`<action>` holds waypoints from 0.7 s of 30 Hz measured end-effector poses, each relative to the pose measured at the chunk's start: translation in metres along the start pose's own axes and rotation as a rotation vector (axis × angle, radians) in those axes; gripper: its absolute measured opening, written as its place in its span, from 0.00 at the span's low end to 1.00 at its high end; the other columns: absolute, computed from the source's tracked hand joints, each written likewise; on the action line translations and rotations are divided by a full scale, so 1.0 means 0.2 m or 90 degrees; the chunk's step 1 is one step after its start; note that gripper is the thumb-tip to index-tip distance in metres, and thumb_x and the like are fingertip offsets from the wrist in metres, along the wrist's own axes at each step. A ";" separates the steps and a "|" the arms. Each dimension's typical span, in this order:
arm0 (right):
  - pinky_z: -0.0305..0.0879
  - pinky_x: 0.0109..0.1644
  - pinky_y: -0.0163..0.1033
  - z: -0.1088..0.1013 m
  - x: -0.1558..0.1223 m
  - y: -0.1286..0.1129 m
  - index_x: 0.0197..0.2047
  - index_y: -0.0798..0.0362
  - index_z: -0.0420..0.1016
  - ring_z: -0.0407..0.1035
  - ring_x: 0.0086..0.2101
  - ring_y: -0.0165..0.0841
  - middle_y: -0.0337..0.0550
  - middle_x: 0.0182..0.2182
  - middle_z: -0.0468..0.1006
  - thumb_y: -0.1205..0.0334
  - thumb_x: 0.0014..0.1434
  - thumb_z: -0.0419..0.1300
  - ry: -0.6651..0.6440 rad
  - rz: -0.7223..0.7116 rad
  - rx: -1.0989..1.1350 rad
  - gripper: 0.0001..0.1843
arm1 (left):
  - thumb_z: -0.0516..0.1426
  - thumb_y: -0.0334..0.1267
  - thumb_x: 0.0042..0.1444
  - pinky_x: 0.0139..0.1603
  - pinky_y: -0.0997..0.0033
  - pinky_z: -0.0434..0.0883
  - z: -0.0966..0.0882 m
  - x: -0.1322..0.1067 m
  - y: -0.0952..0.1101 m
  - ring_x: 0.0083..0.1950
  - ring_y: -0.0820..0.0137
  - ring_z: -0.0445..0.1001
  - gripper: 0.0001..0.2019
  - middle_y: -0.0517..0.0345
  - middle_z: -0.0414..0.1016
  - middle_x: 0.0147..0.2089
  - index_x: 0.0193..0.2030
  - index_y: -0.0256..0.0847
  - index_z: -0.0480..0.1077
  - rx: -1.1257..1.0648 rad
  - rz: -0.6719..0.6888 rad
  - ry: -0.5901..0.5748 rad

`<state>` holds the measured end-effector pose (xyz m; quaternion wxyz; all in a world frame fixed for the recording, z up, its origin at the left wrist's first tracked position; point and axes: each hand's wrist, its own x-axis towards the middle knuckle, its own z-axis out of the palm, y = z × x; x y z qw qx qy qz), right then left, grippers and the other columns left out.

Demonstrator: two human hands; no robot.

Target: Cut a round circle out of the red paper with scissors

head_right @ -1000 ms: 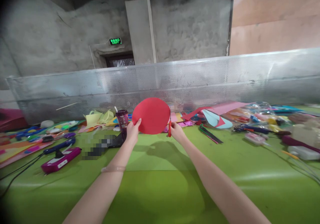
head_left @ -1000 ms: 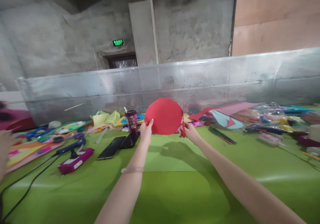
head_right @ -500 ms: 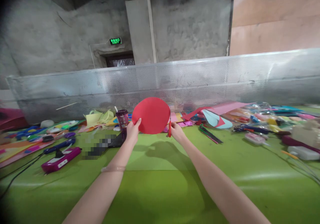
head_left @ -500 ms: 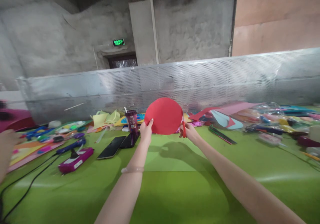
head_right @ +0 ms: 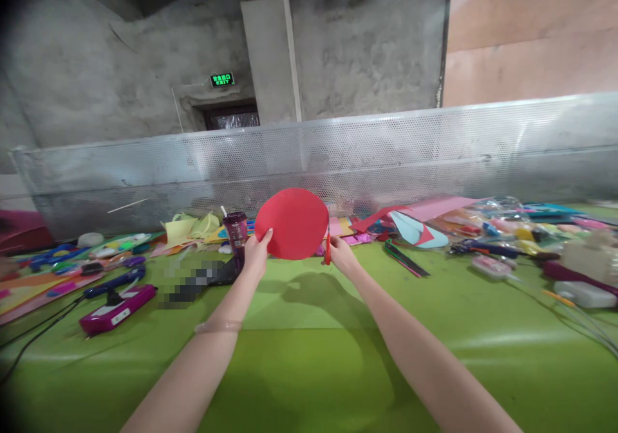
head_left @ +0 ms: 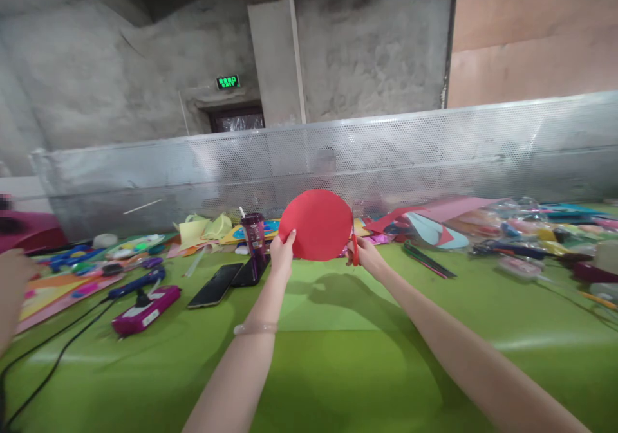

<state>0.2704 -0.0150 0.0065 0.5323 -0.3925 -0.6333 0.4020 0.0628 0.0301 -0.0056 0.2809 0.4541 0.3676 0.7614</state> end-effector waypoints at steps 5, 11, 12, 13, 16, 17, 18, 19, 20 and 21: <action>0.69 0.24 0.34 0.00 0.00 0.00 0.25 0.54 0.62 0.61 0.17 0.25 0.34 0.16 0.65 0.56 0.49 0.57 0.004 0.012 0.007 0.11 | 0.60 0.43 0.46 0.48 0.62 0.66 0.00 0.00 0.00 0.43 0.62 0.72 0.15 0.49 0.76 0.41 0.39 0.36 0.72 0.004 0.012 -0.004; 0.69 0.23 0.34 -0.01 0.01 0.00 0.24 0.54 0.62 0.61 0.17 0.24 0.34 0.16 0.66 0.58 0.49 0.56 0.008 0.023 0.012 0.09 | 0.60 0.43 0.46 0.48 0.62 0.66 -0.01 0.00 0.01 0.43 0.62 0.72 0.15 0.49 0.75 0.41 0.40 0.36 0.72 0.009 0.019 -0.008; 0.69 0.23 0.34 -0.01 0.01 0.00 0.23 0.53 0.61 0.61 0.16 0.24 0.34 0.16 0.66 0.59 0.49 0.56 0.007 0.021 0.011 0.10 | 0.60 0.43 0.46 0.48 0.62 0.66 -0.01 0.00 0.01 0.43 0.62 0.72 0.15 0.49 0.75 0.41 0.40 0.36 0.72 0.011 0.021 -0.010; 0.69 0.23 0.34 -0.01 0.00 0.00 0.22 0.53 0.60 0.61 0.16 0.24 0.34 0.16 0.66 0.58 0.49 0.56 0.005 0.019 0.007 0.10 | 0.60 0.44 0.46 0.48 0.62 0.66 -0.01 0.00 0.01 0.43 0.62 0.72 0.16 0.49 0.75 0.41 0.39 0.36 0.72 0.015 0.022 -0.011; 0.68 0.23 0.33 -0.01 0.00 0.00 0.21 0.53 0.59 0.61 0.15 0.25 0.34 0.14 0.65 0.57 0.50 0.56 0.002 0.011 -0.012 0.12 | 0.60 0.44 0.46 0.47 0.61 0.66 -0.01 0.00 0.01 0.43 0.62 0.72 0.16 0.49 0.76 0.40 0.39 0.36 0.72 0.018 0.020 -0.009; 0.68 0.22 0.33 -0.01 -0.01 0.00 0.21 0.53 0.59 0.61 0.15 0.25 0.34 0.14 0.65 0.56 0.50 0.56 0.002 0.009 -0.016 0.13 | 0.60 0.44 0.46 0.47 0.61 0.66 -0.01 0.00 0.01 0.43 0.62 0.72 0.16 0.49 0.76 0.40 0.39 0.36 0.72 0.016 0.020 -0.008; 0.68 0.22 0.33 -0.01 -0.01 0.00 0.21 0.53 0.59 0.61 0.15 0.25 0.34 0.13 0.65 0.55 0.50 0.56 0.003 0.009 -0.017 0.13 | 0.60 0.44 0.46 0.47 0.62 0.66 -0.01 0.00 0.01 0.43 0.62 0.72 0.16 0.49 0.76 0.40 0.39 0.36 0.72 0.014 0.020 -0.008; 0.67 0.22 0.33 -0.01 -0.01 0.00 0.21 0.53 0.59 0.61 0.15 0.25 0.34 0.13 0.65 0.55 0.50 0.56 0.004 0.010 -0.017 0.14 | 0.60 0.44 0.46 0.47 0.62 0.66 -0.01 0.00 0.01 0.43 0.62 0.72 0.16 0.49 0.76 0.40 0.39 0.36 0.72 0.012 0.020 -0.009; 0.67 0.21 0.33 -0.01 -0.01 0.00 0.21 0.53 0.59 0.61 0.15 0.25 0.34 0.13 0.65 0.54 0.50 0.55 0.004 0.010 -0.015 0.14 | 0.60 0.44 0.46 0.47 0.62 0.66 -0.01 0.00 0.01 0.43 0.62 0.73 0.16 0.49 0.76 0.40 0.39 0.36 0.72 0.012 0.020 -0.011; 0.66 0.21 0.33 -0.01 0.00 0.00 0.21 0.53 0.59 0.61 0.14 0.24 0.33 0.13 0.65 0.54 0.50 0.55 0.005 0.011 -0.013 0.14 | 0.60 0.44 0.46 0.47 0.62 0.67 -0.01 0.00 0.01 0.43 0.62 0.73 0.16 0.50 0.76 0.40 0.39 0.36 0.72 0.013 0.020 -0.013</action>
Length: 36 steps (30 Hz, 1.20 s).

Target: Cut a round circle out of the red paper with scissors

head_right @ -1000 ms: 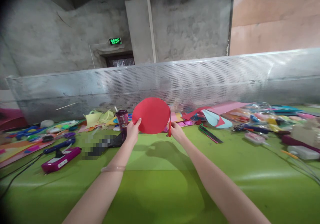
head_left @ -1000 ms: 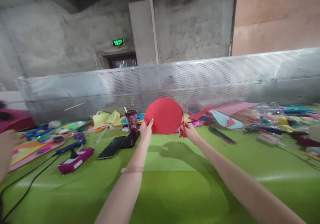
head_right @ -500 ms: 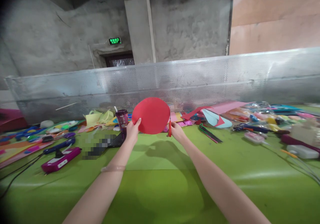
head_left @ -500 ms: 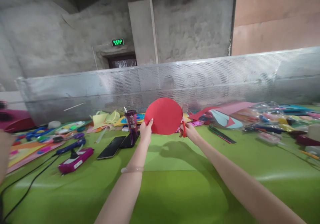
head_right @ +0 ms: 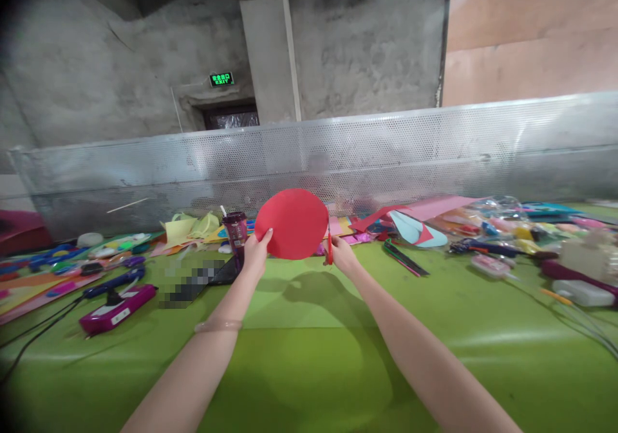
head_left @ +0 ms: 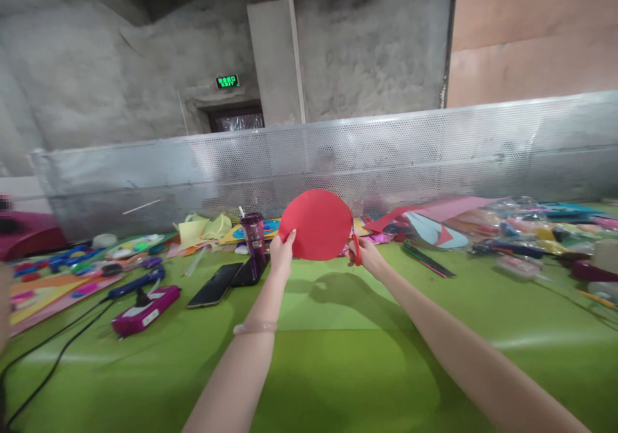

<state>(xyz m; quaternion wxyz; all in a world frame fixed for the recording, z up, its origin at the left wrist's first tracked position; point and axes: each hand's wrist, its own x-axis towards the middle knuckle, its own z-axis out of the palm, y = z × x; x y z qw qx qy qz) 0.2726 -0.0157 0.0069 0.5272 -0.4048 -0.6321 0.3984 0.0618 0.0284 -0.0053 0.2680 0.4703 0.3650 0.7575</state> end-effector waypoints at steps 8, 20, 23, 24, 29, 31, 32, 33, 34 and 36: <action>0.63 0.20 0.31 0.00 0.01 0.01 0.22 0.53 0.59 0.60 0.13 0.25 0.32 0.11 0.63 0.53 0.51 0.54 0.006 0.003 0.003 0.14 | 0.60 0.44 0.46 0.48 0.61 0.66 0.00 0.01 -0.01 0.44 0.61 0.72 0.16 0.49 0.75 0.41 0.40 0.36 0.72 0.004 0.001 -0.001; 0.62 0.20 0.33 0.00 0.01 0.00 0.22 0.52 0.60 0.59 0.13 0.26 0.32 0.10 0.62 0.56 0.51 0.51 0.024 0.012 -0.025 0.11 | 0.60 0.44 0.46 0.48 0.62 0.66 0.00 0.00 0.00 0.44 0.60 0.72 0.16 0.48 0.75 0.41 0.40 0.36 0.72 0.015 0.009 0.002; 0.60 0.18 0.31 0.00 0.00 0.00 0.20 0.52 0.58 0.58 0.12 0.25 0.31 0.10 0.61 0.58 0.50 0.51 0.027 0.005 -0.027 0.11 | 0.60 0.45 0.46 0.47 0.61 0.66 -0.01 0.01 0.00 0.43 0.60 0.72 0.17 0.48 0.76 0.40 0.39 0.35 0.73 0.040 0.015 0.009; 0.60 0.17 0.30 0.00 0.00 0.00 0.19 0.52 0.57 0.58 0.12 0.24 0.31 0.09 0.61 0.58 0.49 0.51 0.027 0.003 -0.028 0.11 | 0.60 0.45 0.45 0.46 0.61 0.67 -0.01 0.01 0.00 0.42 0.60 0.73 0.17 0.48 0.76 0.40 0.38 0.35 0.73 0.048 0.016 0.016; 0.60 0.16 0.31 0.00 0.01 0.01 0.18 0.52 0.57 0.58 0.12 0.24 0.32 0.10 0.61 0.61 0.47 0.52 0.024 0.004 -0.032 0.10 | 0.60 0.45 0.44 0.44 0.63 0.68 -0.02 0.02 -0.01 0.40 0.62 0.73 0.17 0.49 0.76 0.38 0.38 0.35 0.73 0.036 0.005 0.045; 0.60 0.16 0.31 0.00 0.02 0.03 0.18 0.52 0.57 0.58 0.12 0.24 0.32 0.10 0.62 0.61 0.47 0.52 0.026 0.004 -0.035 0.10 | 0.61 0.45 0.44 0.44 0.64 0.68 -0.02 0.03 -0.01 0.40 0.62 0.73 0.17 0.50 0.76 0.38 0.38 0.35 0.73 0.029 0.002 0.049; 0.60 0.16 0.31 0.00 0.03 0.04 0.18 0.53 0.57 0.58 0.12 0.24 0.33 0.11 0.62 0.61 0.46 0.52 0.026 0.003 -0.036 0.10 | 0.61 0.45 0.44 0.44 0.64 0.68 -0.02 0.03 -0.02 0.40 0.62 0.73 0.17 0.50 0.77 0.38 0.38 0.35 0.73 0.030 0.002 0.051; 0.61 0.16 0.31 0.00 0.03 0.05 0.18 0.53 0.57 0.58 0.12 0.24 0.33 0.12 0.63 0.61 0.46 0.52 0.027 -0.001 -0.036 0.09 | 0.61 0.45 0.44 0.44 0.64 0.68 -0.02 0.03 -0.02 0.40 0.62 0.73 0.17 0.49 0.77 0.38 0.38 0.35 0.73 0.033 0.002 0.054; 0.61 0.16 0.31 -0.01 0.04 0.06 0.18 0.53 0.57 0.58 0.13 0.23 0.33 0.13 0.64 0.61 0.46 0.52 0.026 -0.004 -0.038 0.09 | 0.61 0.45 0.44 0.44 0.63 0.68 -0.02 0.03 -0.02 0.40 0.62 0.73 0.18 0.49 0.77 0.38 0.38 0.35 0.73 0.039 0.003 0.055; 0.61 0.17 0.30 -0.01 0.04 0.08 0.18 0.53 0.57 0.59 0.13 0.23 0.34 0.13 0.65 0.62 0.46 0.52 0.023 -0.009 -0.045 0.09 | 0.61 0.45 0.44 0.44 0.63 0.68 -0.02 0.03 -0.02 0.40 0.61 0.73 0.18 0.49 0.76 0.38 0.38 0.34 0.73 0.054 0.006 0.059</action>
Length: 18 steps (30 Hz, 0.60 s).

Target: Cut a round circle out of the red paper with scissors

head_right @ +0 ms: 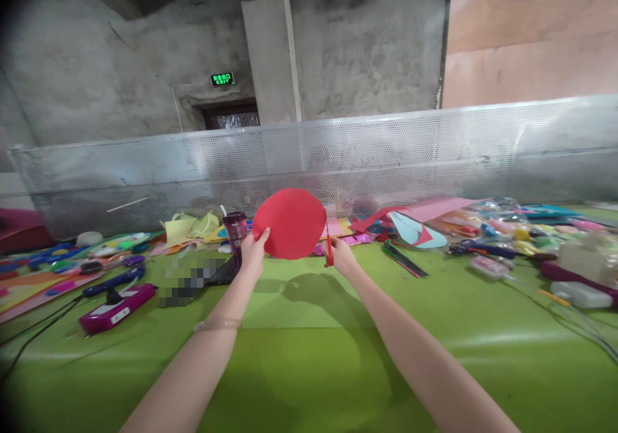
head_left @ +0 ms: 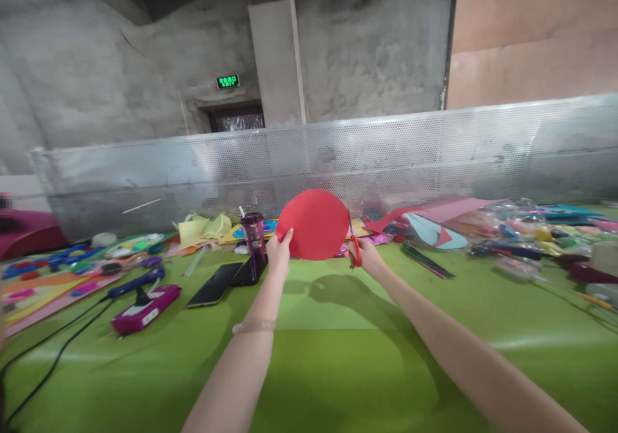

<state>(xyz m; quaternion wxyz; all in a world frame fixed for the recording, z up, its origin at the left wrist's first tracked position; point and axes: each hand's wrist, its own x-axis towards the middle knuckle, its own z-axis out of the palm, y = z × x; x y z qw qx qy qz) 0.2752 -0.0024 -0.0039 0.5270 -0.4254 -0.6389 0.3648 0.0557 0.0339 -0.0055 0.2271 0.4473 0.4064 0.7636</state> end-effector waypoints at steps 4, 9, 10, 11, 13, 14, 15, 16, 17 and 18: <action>0.61 0.17 0.30 0.00 0.00 0.00 0.18 0.53 0.58 0.59 0.13 0.24 0.33 0.12 0.62 0.63 0.47 0.52 -0.002 0.003 -0.020 0.09 | 0.61 0.45 0.44 0.45 0.63 0.68 0.00 0.00 0.00 0.41 0.61 0.73 0.18 0.48 0.76 0.39 0.39 0.34 0.73 -0.008 0.014 0.002; 0.63 0.17 0.32 0.01 -0.02 -0.04 0.20 0.53 0.59 0.58 0.12 0.24 0.33 0.14 0.64 0.64 0.46 0.53 0.014 0.013 -0.012 0.07 | 0.61 0.44 0.44 0.46 0.63 0.68 0.00 0.01 -0.01 0.43 0.61 0.73 0.17 0.49 0.76 0.40 0.40 0.35 0.73 -0.042 0.011 0.001; 0.63 0.17 0.32 0.01 -0.02 -0.05 0.20 0.53 0.59 0.58 0.12 0.24 0.33 0.13 0.64 0.64 0.46 0.53 0.010 0.010 -0.005 0.07 | 0.61 0.44 0.44 0.46 0.63 0.67 0.00 0.01 -0.01 0.43 0.62 0.73 0.17 0.49 0.76 0.40 0.40 0.35 0.73 -0.047 0.012 0.000; 0.63 0.18 0.32 0.01 -0.03 -0.06 0.19 0.53 0.58 0.58 0.12 0.24 0.33 0.13 0.64 0.64 0.46 0.53 0.005 0.006 0.002 0.08 | 0.61 0.43 0.44 0.47 0.63 0.67 0.00 0.01 -0.01 0.43 0.62 0.73 0.17 0.49 0.76 0.40 0.40 0.35 0.73 -0.051 0.013 0.000; 0.62 0.18 0.31 0.00 -0.04 -0.07 0.18 0.52 0.56 0.58 0.12 0.24 0.32 0.10 0.62 0.63 0.47 0.52 -0.002 0.001 0.019 0.10 | 0.61 0.43 0.44 0.47 0.63 0.67 0.00 0.01 0.00 0.43 0.61 0.73 0.17 0.49 0.76 0.40 0.40 0.35 0.73 -0.058 0.013 -0.002; 0.61 0.17 0.31 0.00 -0.04 -0.08 0.17 0.52 0.56 0.57 0.12 0.24 0.32 0.09 0.61 0.63 0.47 0.52 -0.004 0.000 0.025 0.11 | 0.61 0.43 0.44 0.46 0.63 0.67 0.00 0.00 0.00 0.43 0.61 0.73 0.17 0.49 0.76 0.40 0.40 0.35 0.73 -0.060 0.011 -0.003; 0.60 0.17 0.30 0.00 -0.05 -0.09 0.17 0.52 0.55 0.57 0.12 0.24 0.32 0.09 0.60 0.62 0.47 0.52 -0.006 -0.003 0.029 0.12 | 0.61 0.43 0.44 0.46 0.63 0.68 0.00 0.00 0.00 0.43 0.61 0.73 0.17 0.48 0.76 0.40 0.39 0.35 0.73 -0.060 0.007 -0.004; 0.59 0.16 0.30 0.00 -0.05 -0.09 0.17 0.52 0.55 0.57 0.12 0.24 0.32 0.08 0.60 0.62 0.47 0.52 -0.010 -0.006 0.032 0.12 | 0.61 0.43 0.44 0.46 0.63 0.68 0.00 0.00 0.01 0.43 0.61 0.73 0.17 0.48 0.76 0.40 0.39 0.34 0.73 -0.059 0.001 -0.004; 0.59 0.16 0.29 0.00 -0.05 -0.10 0.17 0.52 0.55 0.56 0.12 0.24 0.32 0.08 0.60 0.61 0.47 0.52 -0.014 -0.008 0.034 0.12 | 0.61 0.43 0.44 0.45 0.62 0.68 0.00 0.00 0.01 0.43 0.61 0.73 0.17 0.48 0.76 0.40 0.39 0.34 0.73 -0.057 -0.005 -0.005; 0.59 0.16 0.29 0.00 -0.05 -0.10 0.17 0.52 0.55 0.56 0.12 0.24 0.32 0.08 0.60 0.61 0.47 0.53 -0.018 -0.009 0.035 0.12 | 0.61 0.43 0.44 0.45 0.62 0.68 0.00 0.00 0.01 0.42 0.61 0.73 0.17 0.48 0.76 0.40 0.38 0.34 0.73 -0.056 -0.010 -0.005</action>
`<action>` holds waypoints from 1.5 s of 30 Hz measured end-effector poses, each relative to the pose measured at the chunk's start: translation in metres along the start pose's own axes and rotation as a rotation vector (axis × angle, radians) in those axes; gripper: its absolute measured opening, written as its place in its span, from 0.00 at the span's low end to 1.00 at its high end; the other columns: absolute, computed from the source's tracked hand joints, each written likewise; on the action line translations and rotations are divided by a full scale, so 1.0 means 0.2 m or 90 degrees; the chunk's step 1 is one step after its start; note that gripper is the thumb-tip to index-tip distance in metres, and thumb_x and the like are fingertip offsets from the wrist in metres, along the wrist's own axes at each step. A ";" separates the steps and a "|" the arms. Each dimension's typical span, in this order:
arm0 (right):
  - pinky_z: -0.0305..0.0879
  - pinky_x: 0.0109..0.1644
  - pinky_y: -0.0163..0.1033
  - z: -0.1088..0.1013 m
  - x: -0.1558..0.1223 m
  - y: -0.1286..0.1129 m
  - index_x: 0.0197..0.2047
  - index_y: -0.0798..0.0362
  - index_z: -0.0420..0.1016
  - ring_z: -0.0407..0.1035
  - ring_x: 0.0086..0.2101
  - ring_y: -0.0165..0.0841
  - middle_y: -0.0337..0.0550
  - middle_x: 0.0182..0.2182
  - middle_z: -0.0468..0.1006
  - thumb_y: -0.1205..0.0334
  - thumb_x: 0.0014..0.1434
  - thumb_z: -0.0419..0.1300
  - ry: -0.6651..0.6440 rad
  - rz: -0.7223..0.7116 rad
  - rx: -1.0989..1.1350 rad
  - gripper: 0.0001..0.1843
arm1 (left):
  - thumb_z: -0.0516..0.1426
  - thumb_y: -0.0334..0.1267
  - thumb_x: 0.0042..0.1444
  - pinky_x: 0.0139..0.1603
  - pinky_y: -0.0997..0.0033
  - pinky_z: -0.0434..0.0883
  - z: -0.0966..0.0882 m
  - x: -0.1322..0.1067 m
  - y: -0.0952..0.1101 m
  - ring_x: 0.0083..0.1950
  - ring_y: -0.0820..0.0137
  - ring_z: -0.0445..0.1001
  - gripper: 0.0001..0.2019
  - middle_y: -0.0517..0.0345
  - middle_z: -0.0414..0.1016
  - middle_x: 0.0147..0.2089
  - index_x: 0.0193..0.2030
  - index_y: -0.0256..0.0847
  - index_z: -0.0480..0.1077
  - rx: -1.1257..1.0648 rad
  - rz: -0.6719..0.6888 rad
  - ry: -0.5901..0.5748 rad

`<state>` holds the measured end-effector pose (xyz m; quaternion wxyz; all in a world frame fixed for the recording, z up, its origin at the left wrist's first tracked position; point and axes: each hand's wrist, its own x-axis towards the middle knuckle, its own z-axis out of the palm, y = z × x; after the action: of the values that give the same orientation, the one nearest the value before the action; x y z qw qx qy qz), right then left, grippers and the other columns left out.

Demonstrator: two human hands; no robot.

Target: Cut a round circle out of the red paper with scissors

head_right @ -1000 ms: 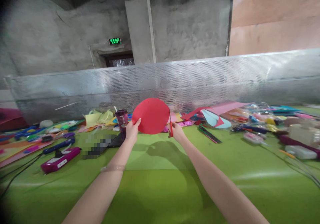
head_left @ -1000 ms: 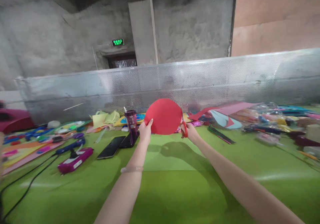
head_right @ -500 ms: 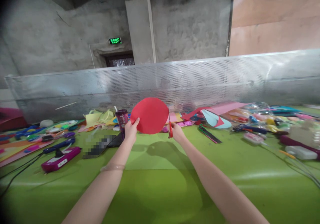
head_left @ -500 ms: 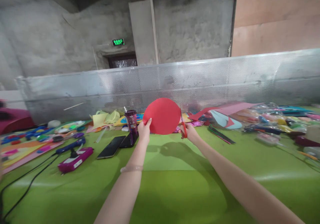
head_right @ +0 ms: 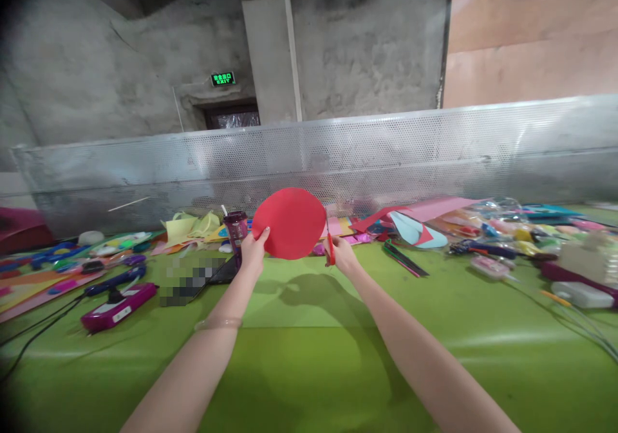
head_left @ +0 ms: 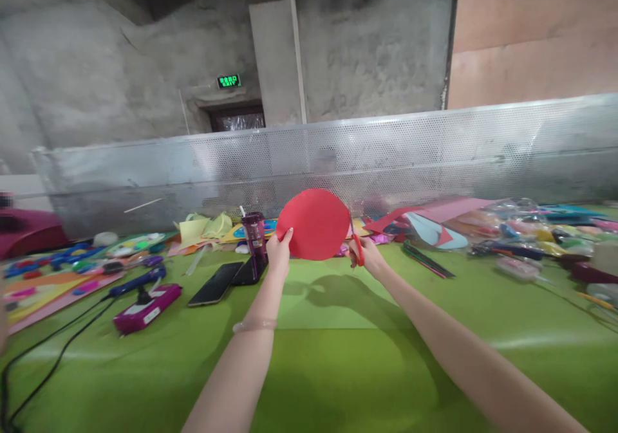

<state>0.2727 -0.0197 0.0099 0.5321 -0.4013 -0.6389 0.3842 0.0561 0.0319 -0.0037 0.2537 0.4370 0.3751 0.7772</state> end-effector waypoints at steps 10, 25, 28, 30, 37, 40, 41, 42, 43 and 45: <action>0.58 0.16 0.30 0.00 0.01 0.01 0.18 0.52 0.58 0.57 0.12 0.24 0.32 0.08 0.61 0.57 0.48 0.54 0.019 0.004 -0.015 0.13 | 0.61 0.44 0.43 0.45 0.63 0.68 0.00 0.00 0.00 0.41 0.62 0.73 0.17 0.49 0.76 0.39 0.38 0.34 0.73 0.005 0.002 -0.012; 0.58 0.16 0.30 -0.01 0.00 0.00 0.17 0.51 0.56 0.57 0.12 0.24 0.32 0.08 0.59 0.56 0.47 0.54 0.009 -0.003 -0.031 0.13 | 0.61 0.43 0.44 0.48 0.62 0.67 0.00 0.01 -0.01 0.44 0.61 0.73 0.17 0.49 0.76 0.41 0.40 0.35 0.73 0.015 0.022 0.001; 0.57 0.16 0.30 -0.01 0.00 0.00 0.17 0.51 0.57 0.57 0.12 0.24 0.32 0.09 0.60 0.56 0.47 0.53 0.005 -0.003 -0.042 0.13 | 0.61 0.43 0.44 0.48 0.62 0.67 -0.01 0.01 -0.01 0.44 0.60 0.73 0.17 0.48 0.76 0.41 0.39 0.34 0.73 0.017 0.013 0.006; 0.57 0.15 0.30 -0.01 0.00 0.01 0.17 0.51 0.56 0.57 0.12 0.24 0.32 0.08 0.60 0.57 0.47 0.53 0.004 -0.007 -0.054 0.13 | 0.61 0.44 0.44 0.48 0.62 0.67 -0.01 0.01 -0.01 0.45 0.60 0.72 0.17 0.48 0.76 0.41 0.39 0.34 0.73 0.028 0.009 0.009; 0.58 0.16 0.31 -0.01 0.01 0.01 0.16 0.52 0.58 0.56 0.12 0.24 0.32 0.08 0.60 0.59 0.46 0.53 0.016 -0.012 -0.049 0.12 | 0.61 0.45 0.44 0.48 0.62 0.67 -0.02 0.02 -0.01 0.44 0.60 0.73 0.17 0.48 0.76 0.41 0.38 0.34 0.73 0.053 0.021 0.021; 0.58 0.16 0.30 -0.01 0.00 -0.01 0.17 0.52 0.58 0.56 0.12 0.24 0.33 0.08 0.61 0.58 0.47 0.53 0.021 0.000 -0.024 0.12 | 0.61 0.44 0.44 0.48 0.62 0.67 -0.01 0.02 -0.01 0.44 0.60 0.73 0.17 0.47 0.76 0.41 0.38 0.34 0.73 0.042 0.020 0.019; 0.58 0.16 0.30 -0.01 -0.01 -0.01 0.17 0.52 0.58 0.56 0.11 0.24 0.33 0.07 0.61 0.57 0.47 0.53 0.018 0.005 -0.017 0.12 | 0.61 0.44 0.44 0.48 0.62 0.67 -0.01 0.01 -0.01 0.45 0.60 0.73 0.17 0.48 0.76 0.41 0.39 0.34 0.73 0.035 0.021 0.016; 0.58 0.16 0.30 -0.01 -0.01 -0.02 0.17 0.52 0.58 0.56 0.11 0.24 0.33 0.07 0.61 0.57 0.47 0.53 0.014 0.007 -0.012 0.13 | 0.61 0.44 0.44 0.48 0.62 0.67 -0.01 0.01 0.00 0.45 0.60 0.72 0.17 0.48 0.76 0.42 0.39 0.34 0.73 0.029 0.022 0.012; 0.58 0.16 0.30 -0.01 -0.01 -0.02 0.16 0.52 0.58 0.56 0.11 0.24 0.34 0.07 0.61 0.56 0.46 0.53 0.011 0.007 -0.010 0.13 | 0.61 0.44 0.44 0.49 0.62 0.67 -0.01 0.01 0.00 0.45 0.60 0.72 0.17 0.48 0.76 0.42 0.39 0.34 0.73 0.025 0.022 0.010; 0.58 0.16 0.30 -0.01 -0.01 -0.03 0.16 0.51 0.57 0.55 0.11 0.24 0.34 0.07 0.61 0.56 0.46 0.54 0.006 0.005 -0.011 0.13 | 0.61 0.43 0.44 0.49 0.62 0.66 -0.01 0.00 0.01 0.45 0.60 0.72 0.17 0.47 0.76 0.42 0.39 0.34 0.73 0.021 0.018 0.004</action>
<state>0.2747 -0.0237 0.0142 0.5300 -0.4107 -0.6379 0.3787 0.0537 0.0309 -0.0029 0.2339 0.4439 0.3826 0.7758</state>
